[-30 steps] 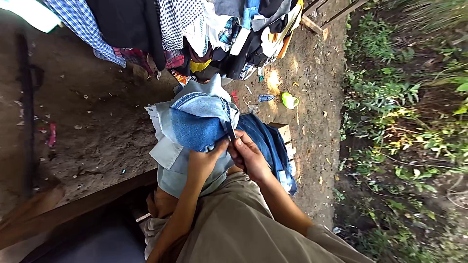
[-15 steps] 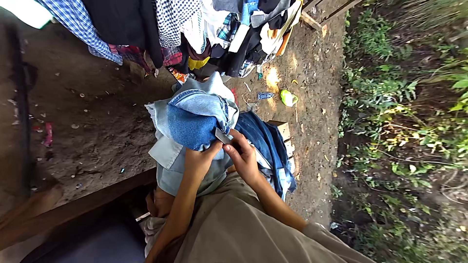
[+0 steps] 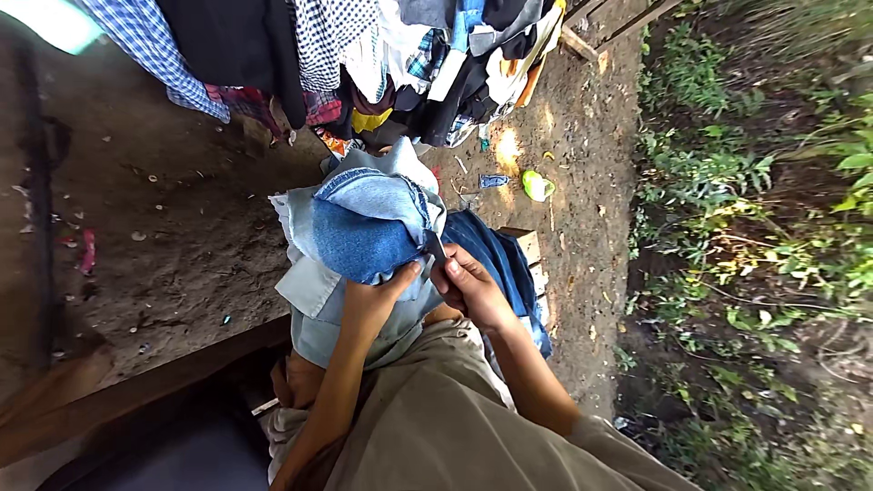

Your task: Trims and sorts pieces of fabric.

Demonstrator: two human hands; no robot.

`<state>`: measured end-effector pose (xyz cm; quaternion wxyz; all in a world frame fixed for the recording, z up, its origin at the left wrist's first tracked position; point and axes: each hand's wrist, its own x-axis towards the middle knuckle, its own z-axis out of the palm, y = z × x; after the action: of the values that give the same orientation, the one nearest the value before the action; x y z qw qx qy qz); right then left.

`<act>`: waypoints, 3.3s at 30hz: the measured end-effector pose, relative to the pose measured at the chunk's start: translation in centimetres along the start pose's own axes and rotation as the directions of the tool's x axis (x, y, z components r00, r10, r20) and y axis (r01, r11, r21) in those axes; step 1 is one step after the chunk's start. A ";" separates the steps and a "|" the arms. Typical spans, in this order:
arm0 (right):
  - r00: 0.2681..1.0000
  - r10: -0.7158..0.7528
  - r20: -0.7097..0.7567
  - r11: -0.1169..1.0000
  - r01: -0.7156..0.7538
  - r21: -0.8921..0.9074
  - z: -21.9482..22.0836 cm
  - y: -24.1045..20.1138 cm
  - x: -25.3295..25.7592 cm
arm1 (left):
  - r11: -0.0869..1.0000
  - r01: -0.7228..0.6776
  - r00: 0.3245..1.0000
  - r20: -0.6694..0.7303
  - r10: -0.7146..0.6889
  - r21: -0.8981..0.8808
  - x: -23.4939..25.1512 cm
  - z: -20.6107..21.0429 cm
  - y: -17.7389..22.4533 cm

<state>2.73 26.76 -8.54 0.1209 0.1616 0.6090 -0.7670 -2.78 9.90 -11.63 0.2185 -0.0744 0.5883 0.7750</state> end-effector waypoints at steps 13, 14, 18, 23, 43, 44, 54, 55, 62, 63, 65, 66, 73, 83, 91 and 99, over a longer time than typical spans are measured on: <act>0.992 0.054 -0.110 0.994 -0.043 0.100 1.7 0.5 0.2 | 0.995 -0.077 0.996 0.044 0.074 0.060 -0.1 -0.1 -0.4; 0.986 0.160 -0.035 0.962 -0.148 0.229 1.3 0.0 0.2 | 0.996 -0.072 0.997 0.038 0.070 0.052 -0.1 0.0 -0.4; 0.989 0.148 0.003 0.983 -0.147 0.109 0.7 -0.8 -0.5 | 0.999 -0.043 0.999 0.022 0.043 0.033 -0.2 0.0 0.0; 0.973 -0.223 -0.060 0.773 0.138 -0.619 1.0 0.9 -1.1 | 0.997 -0.031 0.999 0.027 0.029 0.071 -0.2 0.0 -0.1; 0.988 -0.115 -0.104 0.928 0.069 -0.366 1.3 0.0 -0.8 | 0.972 -0.116 0.993 0.024 0.113 0.203 0.3 0.6 0.3; 0.976 -0.185 -0.112 0.856 0.104 -0.506 1.3 0.4 -1.0 | 0.973 -0.112 0.994 0.021 0.110 0.203 0.3 0.6 0.2; 0.885 -0.437 -0.163 0.766 0.270 -0.584 2.4 2.8 1.6 | 0.990 -0.074 0.997 0.020 0.072 0.123 0.2 0.1 -0.6; 0.889 -0.421 -0.179 0.810 0.279 -0.516 2.7 2.6 1.8 | 0.989 -0.080 0.997 0.020 0.078 0.124 0.2 0.1 -0.7; 0.983 0.184 0.018 0.938 -0.181 0.296 1.4 -0.2 1.3 | 0.995 -0.084 0.995 0.054 0.081 0.059 0.3 -0.2 -0.5; 0.972 0.225 0.065 0.906 -0.233 0.354 1.1 -0.3 1.3 | 0.995 -0.082 0.995 0.058 0.079 0.049 0.3 -0.2 -0.5; 0.972 0.222 0.071 0.914 -0.233 0.332 1.2 -0.4 1.1 | 0.996 -0.081 0.996 0.051 0.079 0.033 0.3 -0.2 -0.4; 0.985 0.172 0.019 0.961 -0.172 0.216 1.5 -0.4 0.8 | 0.996 -0.085 0.996 0.042 0.083 0.034 0.3 -0.1 -0.4; 0.946 -0.303 -0.112 0.640 0.115 -0.760 1.2 1.6 -1.4 | 0.986 -0.124 0.992 -0.003 0.126 0.110 0.0 0.1 -1.0; 0.939 -0.268 -0.218 0.893 0.157 -0.422 2.6 1.9 1.3 | 0.945 -0.240 0.966 -0.036 0.254 0.220 -0.5 0.8 -1.8; 0.962 0.264 0.075 0.921 -0.275 0.277 0.6 -0.8 1.5 | 0.967 -0.237 0.971 0.001 0.238 0.098 -0.2 0.4 -1.6; 0.926 -0.377 -0.007 0.746 0.299 -0.595 0.4 2.6 -0.5 | 0.998 -0.060 0.998 0.005 0.060 0.022 -0.2 -0.3 -0.3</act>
<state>4.10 25.80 -10.57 -0.0154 0.0516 0.8399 -0.5400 -2.57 9.59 -11.90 0.1973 -0.0526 0.5983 0.7748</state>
